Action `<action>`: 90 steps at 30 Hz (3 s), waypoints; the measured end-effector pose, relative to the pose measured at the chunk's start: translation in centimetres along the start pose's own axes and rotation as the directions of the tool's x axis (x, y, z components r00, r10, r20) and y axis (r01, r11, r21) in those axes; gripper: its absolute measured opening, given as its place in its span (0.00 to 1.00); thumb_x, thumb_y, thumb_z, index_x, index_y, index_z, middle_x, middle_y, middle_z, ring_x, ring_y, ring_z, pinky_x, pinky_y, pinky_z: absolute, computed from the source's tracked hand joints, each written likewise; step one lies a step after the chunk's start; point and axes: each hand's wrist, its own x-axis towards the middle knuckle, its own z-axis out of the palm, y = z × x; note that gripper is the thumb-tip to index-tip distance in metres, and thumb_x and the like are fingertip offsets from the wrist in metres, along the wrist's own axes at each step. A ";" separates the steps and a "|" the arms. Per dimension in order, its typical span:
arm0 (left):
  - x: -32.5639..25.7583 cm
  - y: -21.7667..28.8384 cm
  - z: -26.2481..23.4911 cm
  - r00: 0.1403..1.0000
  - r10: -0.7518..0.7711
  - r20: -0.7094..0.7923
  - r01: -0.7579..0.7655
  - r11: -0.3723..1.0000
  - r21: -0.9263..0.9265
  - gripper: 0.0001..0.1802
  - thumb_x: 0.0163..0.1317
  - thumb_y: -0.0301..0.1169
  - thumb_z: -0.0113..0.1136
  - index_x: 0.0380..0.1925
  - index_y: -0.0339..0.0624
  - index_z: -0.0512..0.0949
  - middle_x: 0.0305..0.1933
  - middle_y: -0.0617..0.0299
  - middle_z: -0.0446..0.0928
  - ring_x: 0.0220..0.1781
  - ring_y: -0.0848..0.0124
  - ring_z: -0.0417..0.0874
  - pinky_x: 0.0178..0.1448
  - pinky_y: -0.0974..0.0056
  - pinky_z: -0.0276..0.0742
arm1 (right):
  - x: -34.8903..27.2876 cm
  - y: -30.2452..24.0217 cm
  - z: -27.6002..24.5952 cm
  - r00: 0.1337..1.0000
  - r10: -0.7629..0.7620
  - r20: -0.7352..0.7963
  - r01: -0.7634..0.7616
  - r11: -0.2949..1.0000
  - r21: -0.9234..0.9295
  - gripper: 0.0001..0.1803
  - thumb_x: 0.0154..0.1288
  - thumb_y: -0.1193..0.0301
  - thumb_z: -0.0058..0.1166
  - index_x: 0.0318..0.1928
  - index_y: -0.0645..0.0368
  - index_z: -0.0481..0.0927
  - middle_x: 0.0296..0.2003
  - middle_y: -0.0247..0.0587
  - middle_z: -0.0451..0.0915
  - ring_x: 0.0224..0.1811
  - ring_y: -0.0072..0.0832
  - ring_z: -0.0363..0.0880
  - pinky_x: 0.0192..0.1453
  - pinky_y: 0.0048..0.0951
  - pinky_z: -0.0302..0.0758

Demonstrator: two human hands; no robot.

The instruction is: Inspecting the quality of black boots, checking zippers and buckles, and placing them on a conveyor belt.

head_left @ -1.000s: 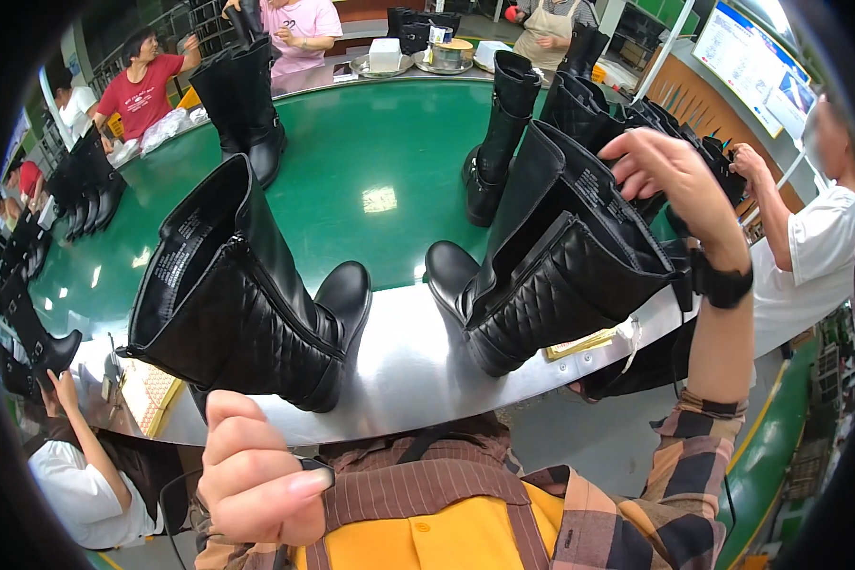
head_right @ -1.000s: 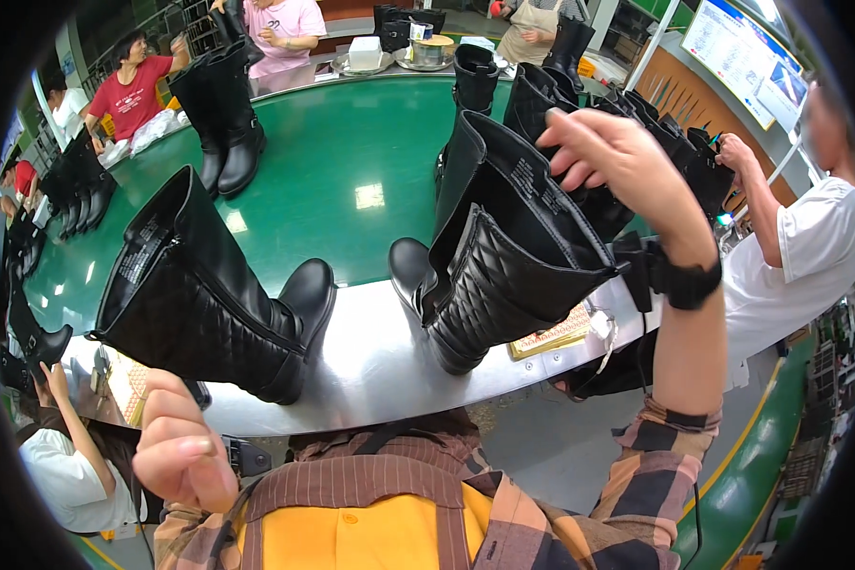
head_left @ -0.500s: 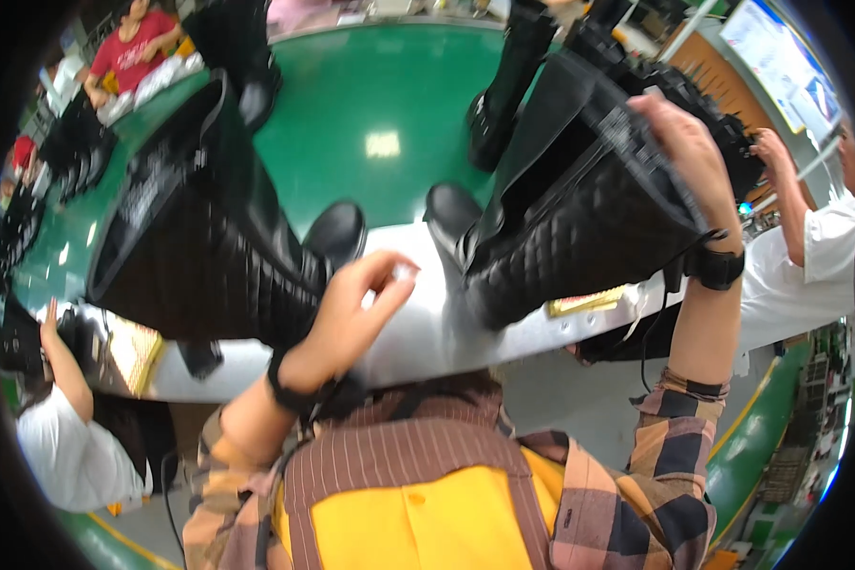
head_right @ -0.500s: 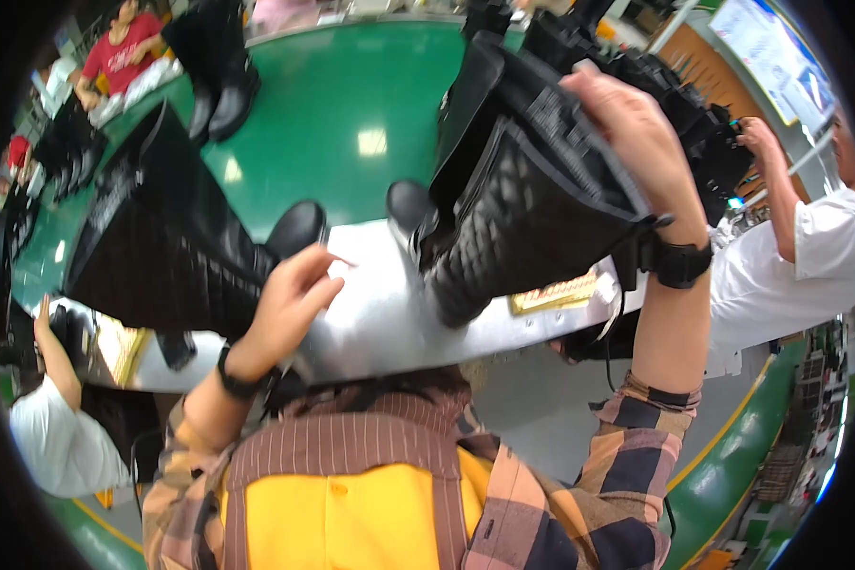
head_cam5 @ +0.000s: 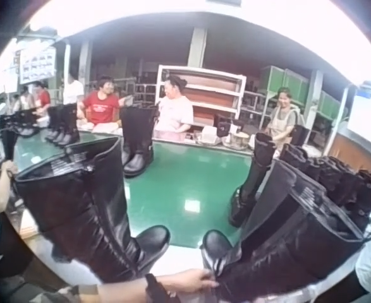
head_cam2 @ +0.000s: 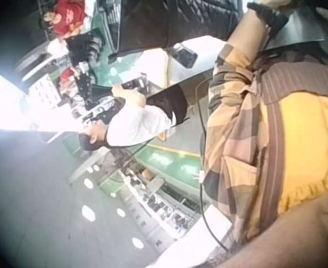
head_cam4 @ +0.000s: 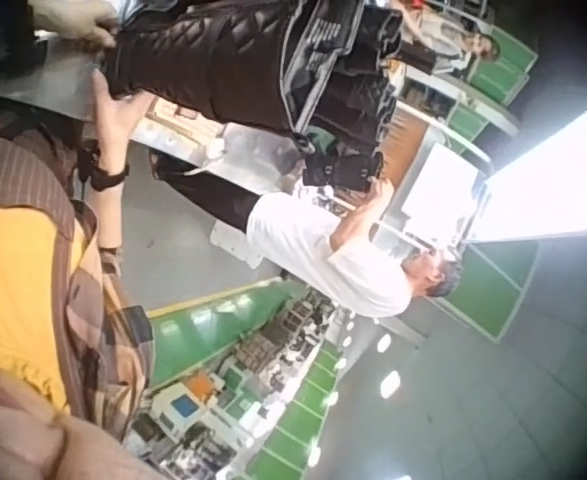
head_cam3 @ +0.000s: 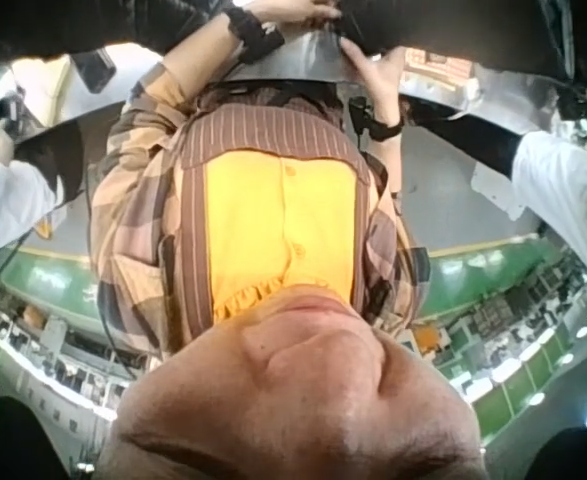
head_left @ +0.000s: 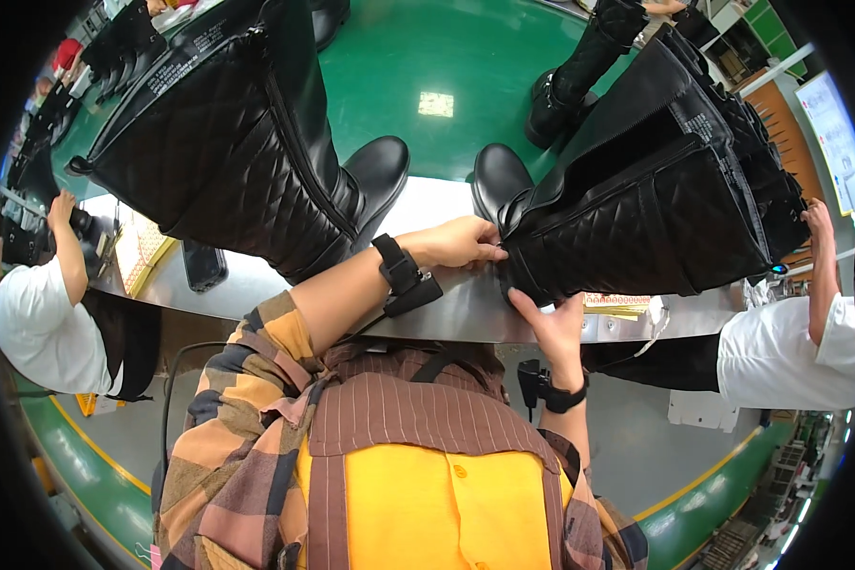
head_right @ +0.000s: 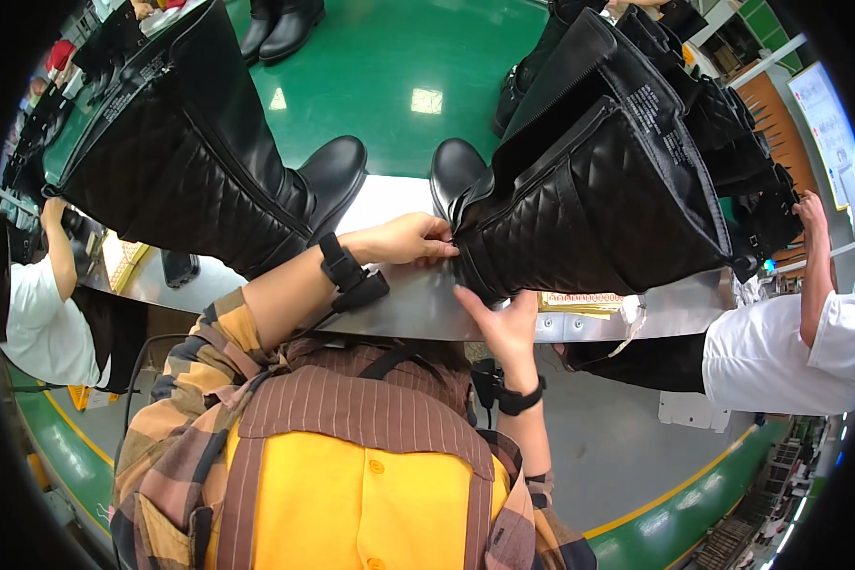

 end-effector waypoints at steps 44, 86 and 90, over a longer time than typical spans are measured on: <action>-8.3 -2.0 3.5 0.995 0.089 0.045 0.001 0.442 -0.897 0.35 0.63 0.47 0.62 0.63 0.40 0.65 0.63 0.55 0.71 0.63 0.65 0.72 0.67 0.55 0.66 | -0.9 -3.2 -0.9 0.976 0.218 -0.023 -0.188 0.888 0.419 0.31 0.62 0.70 0.63 0.61 0.68 0.67 0.54 0.43 0.75 0.56 0.30 0.74 0.64 0.32 0.71; -9.4 -2.2 4.6 0.947 -0.112 -0.300 -0.233 0.401 -0.886 0.31 0.61 0.41 0.66 0.60 0.43 0.69 0.60 0.59 0.75 0.62 0.63 0.74 0.68 0.52 0.66 | 6.0 3.4 -17.8 0.904 -0.121 -0.410 -0.243 0.645 -0.725 0.11 0.53 0.72 0.63 0.39 0.60 0.85 0.31 0.46 0.85 0.35 0.40 0.84 0.42 0.36 0.78; -9.4 -2.2 4.5 0.947 -0.101 -0.303 -0.244 0.383 -0.891 0.30 0.62 0.40 0.65 0.61 0.42 0.69 0.61 0.60 0.75 0.62 0.64 0.74 0.69 0.52 0.66 | 6.4 3.3 -17.9 0.908 -0.114 -0.402 -0.254 0.613 -0.748 0.11 0.53 0.73 0.63 0.39 0.59 0.85 0.31 0.47 0.84 0.35 0.41 0.84 0.42 0.37 0.78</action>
